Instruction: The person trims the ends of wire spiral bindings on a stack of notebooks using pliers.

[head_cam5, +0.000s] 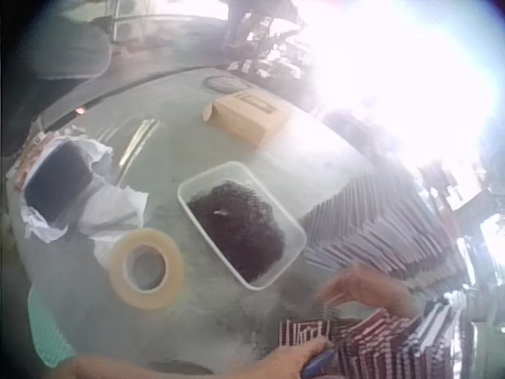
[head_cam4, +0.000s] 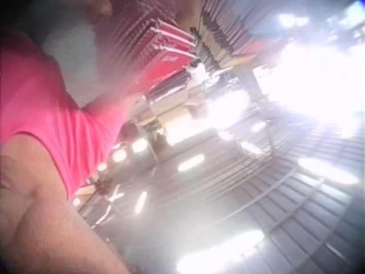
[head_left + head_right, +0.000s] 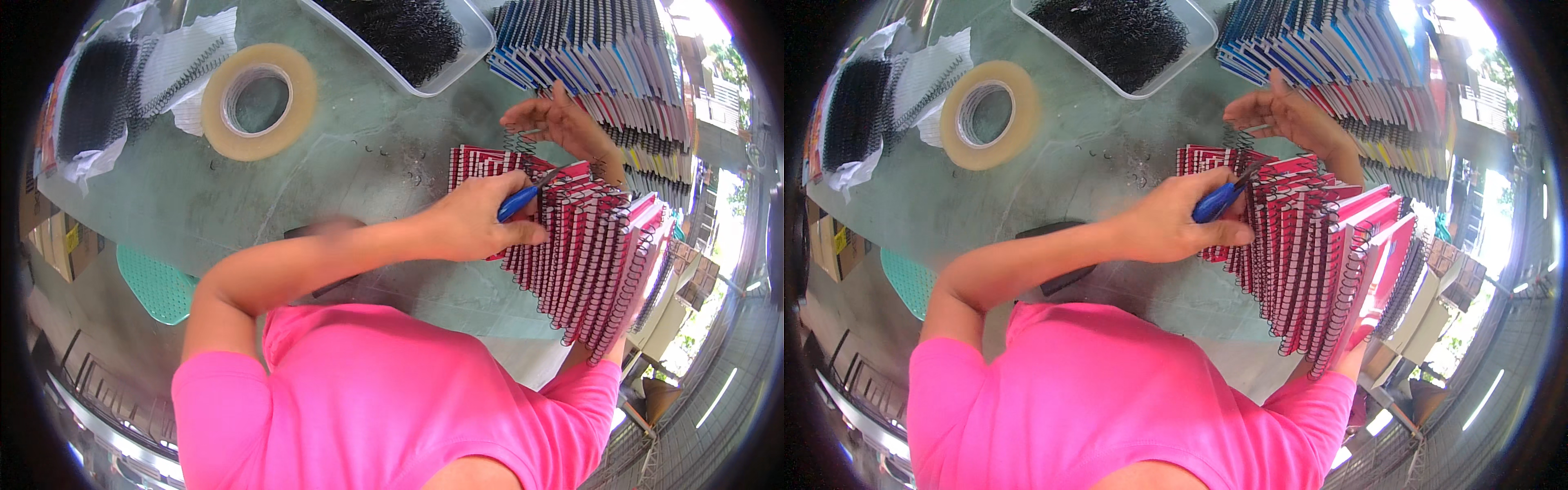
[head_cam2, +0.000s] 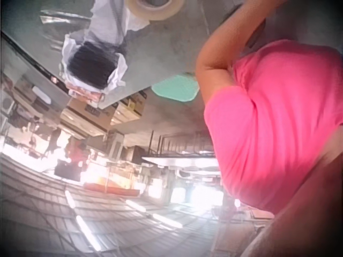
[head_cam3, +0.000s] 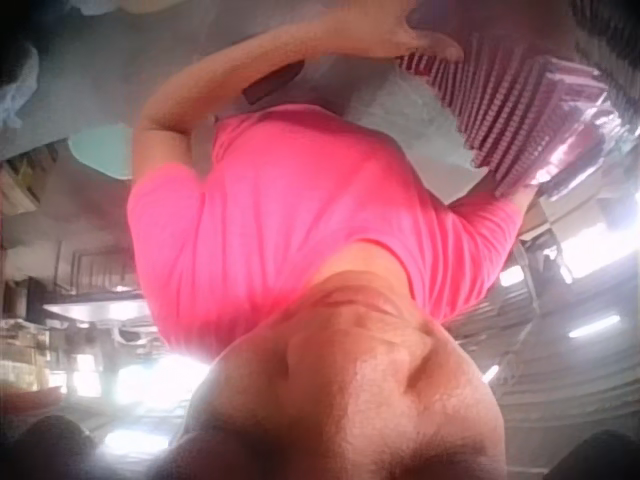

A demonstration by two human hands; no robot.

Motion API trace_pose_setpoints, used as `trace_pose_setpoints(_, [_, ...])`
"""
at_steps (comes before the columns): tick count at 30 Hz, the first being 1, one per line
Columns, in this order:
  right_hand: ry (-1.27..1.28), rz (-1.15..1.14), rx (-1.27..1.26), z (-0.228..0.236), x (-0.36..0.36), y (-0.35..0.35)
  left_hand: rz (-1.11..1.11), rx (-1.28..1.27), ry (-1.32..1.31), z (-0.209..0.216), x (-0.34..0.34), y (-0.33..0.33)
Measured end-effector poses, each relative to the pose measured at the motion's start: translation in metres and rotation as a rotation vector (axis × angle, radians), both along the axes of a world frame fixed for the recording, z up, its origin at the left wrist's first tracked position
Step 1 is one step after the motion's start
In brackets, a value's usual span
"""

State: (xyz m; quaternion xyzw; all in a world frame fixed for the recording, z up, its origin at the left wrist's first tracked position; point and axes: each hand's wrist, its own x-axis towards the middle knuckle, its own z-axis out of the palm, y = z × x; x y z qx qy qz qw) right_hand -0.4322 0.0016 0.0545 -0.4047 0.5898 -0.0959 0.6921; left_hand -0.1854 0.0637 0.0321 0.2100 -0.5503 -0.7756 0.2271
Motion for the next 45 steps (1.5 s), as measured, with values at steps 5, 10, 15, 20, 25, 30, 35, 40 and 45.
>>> trace_pose_setpoints(5, [-0.082, -0.227, 0.292, 0.002, -0.016, 0.018, 0.091, 0.102, 0.095, -0.006, -0.035, -0.002])
trace_pose_setpoints(10, [-0.272, -0.236, 0.225, 0.000, -0.023, 0.026, 0.148, -0.013, 0.002, -0.011, -0.047, -0.012])
trace_pose_setpoints(15, [-0.238, -0.055, 0.082, 0.008, -0.006, 0.024, 0.099, -0.209, -0.143, -0.019, -0.030, -0.032])
trace_pose_setpoints(20, [-0.276, -0.014, 0.092, 0.018, 0.002, 0.018, 0.085, -0.891, -0.487, -0.045, 0.014, -0.053])
trace_pose_setpoints(25, [-0.298, 0.005, 0.125, 0.012, 0.009, 0.017, 0.138, -1.222, -0.502, -0.052, 0.015, -0.056])
trace_pose_setpoints(30, [-0.310, -0.011, 0.207, 0.016, 0.014, 0.018, 0.157, -1.339, -0.559, -0.056, 0.005, -0.052])
trace_pose_setpoints(35, [-0.308, -0.129, 0.223, 0.025, 0.024, 0.023, 0.098, -1.311, -0.563, -0.057, -0.001, -0.051])
trace_pose_setpoints(40, [-0.323, -0.158, 0.240, 0.021, 0.023, 0.021, 0.033, -1.132, -0.692, -0.052, 0.006, -0.049])
trace_pose_setpoints(45, [-0.362, -0.172, 0.207, 0.014, 0.018, 0.024, 0.302, -1.403, -0.534, -0.044, 0.001, -0.054])
